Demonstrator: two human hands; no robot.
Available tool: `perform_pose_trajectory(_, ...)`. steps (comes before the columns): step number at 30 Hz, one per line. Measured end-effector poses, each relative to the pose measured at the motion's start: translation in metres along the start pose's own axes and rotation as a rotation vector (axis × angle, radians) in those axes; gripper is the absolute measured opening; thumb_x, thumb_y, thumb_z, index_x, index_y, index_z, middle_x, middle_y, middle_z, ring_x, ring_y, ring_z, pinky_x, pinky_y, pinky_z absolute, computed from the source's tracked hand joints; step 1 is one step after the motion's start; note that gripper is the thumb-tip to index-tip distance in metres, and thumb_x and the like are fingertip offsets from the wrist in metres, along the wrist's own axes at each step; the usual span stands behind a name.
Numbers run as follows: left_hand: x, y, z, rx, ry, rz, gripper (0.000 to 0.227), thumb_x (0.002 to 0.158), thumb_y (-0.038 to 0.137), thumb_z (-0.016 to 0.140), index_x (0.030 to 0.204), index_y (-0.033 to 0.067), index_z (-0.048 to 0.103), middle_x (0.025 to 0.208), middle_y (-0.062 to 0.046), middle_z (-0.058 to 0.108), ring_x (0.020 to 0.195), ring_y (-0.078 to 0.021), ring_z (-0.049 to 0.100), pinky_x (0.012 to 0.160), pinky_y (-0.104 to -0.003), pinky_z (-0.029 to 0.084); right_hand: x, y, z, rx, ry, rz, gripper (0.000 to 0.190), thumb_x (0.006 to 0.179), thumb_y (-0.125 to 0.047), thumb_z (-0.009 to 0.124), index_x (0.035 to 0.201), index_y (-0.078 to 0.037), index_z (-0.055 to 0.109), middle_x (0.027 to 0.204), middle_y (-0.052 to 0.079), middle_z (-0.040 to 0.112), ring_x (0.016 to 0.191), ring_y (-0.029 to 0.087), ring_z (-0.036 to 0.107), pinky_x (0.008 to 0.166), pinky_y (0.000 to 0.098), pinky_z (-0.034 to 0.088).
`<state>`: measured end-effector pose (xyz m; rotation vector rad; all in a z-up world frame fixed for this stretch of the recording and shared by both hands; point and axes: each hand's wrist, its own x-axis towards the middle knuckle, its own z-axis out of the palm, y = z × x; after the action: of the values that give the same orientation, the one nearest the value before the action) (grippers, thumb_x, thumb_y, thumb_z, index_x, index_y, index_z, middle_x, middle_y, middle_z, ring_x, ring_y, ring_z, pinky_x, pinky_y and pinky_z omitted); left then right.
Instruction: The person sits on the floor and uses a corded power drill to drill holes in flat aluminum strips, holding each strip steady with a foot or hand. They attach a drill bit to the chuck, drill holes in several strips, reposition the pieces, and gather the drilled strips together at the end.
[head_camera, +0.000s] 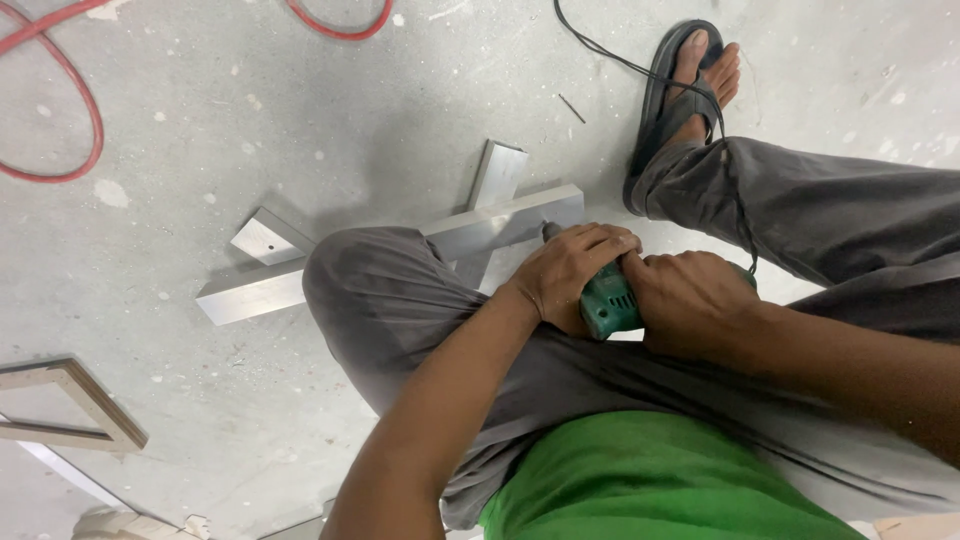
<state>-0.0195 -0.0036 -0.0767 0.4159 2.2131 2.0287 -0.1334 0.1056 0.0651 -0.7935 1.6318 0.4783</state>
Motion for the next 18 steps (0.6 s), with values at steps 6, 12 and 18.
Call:
perform_pose_trajectory(6, -0.003, -0.005, 0.002, -0.022, 0.054, 0.042, 0.096, 0.050, 0.033, 0.094, 0.131, 0.0023, 0.054, 0.131, -0.018, 0.061, 0.121, -0.0385, 0.062, 0.106, -0.048, 0.049, -0.001, -0.006, -0.013, -0.050, -0.066, 0.001, 0.061, 0.078, -0.023, 0.078, 0.124, 0.003, 0.048, 0.097, 0.018, 0.073, 0.080, 0.033, 0.075, 0.069, 0.0419, 0.063)
perform_pose_trajectory(12, -0.003, -0.006, 0.004, -0.015, 0.049, 0.025, 0.097, 0.049, 0.032, 0.093, 0.133, 0.0021, 0.053, 0.131, -0.018, 0.061, 0.119, -0.0379, 0.062, 0.104, -0.048, 0.050, 0.001, 0.001, -0.007, -0.011, -0.014, -0.032, 0.058, 0.075, -0.023, 0.081, 0.118, 0.002, 0.051, 0.099, 0.019, 0.072, 0.082, 0.035, 0.075, 0.070, 0.0428, 0.063)
perform_pose_trajectory(18, -0.003, -0.009, 0.005, -0.004, 0.045, 0.017, 0.097, 0.048, 0.034, 0.092, 0.132, 0.0036, 0.054, 0.131, -0.018, 0.062, 0.122, -0.0386, 0.062, 0.106, -0.049, 0.049, -0.002, -0.001, -0.014, -0.006, -0.042, -0.025, 0.057, 0.077, -0.022, 0.079, 0.120, 0.002, 0.049, 0.100, 0.018, 0.072, 0.083, 0.034, 0.076, 0.070, 0.0427, 0.064)
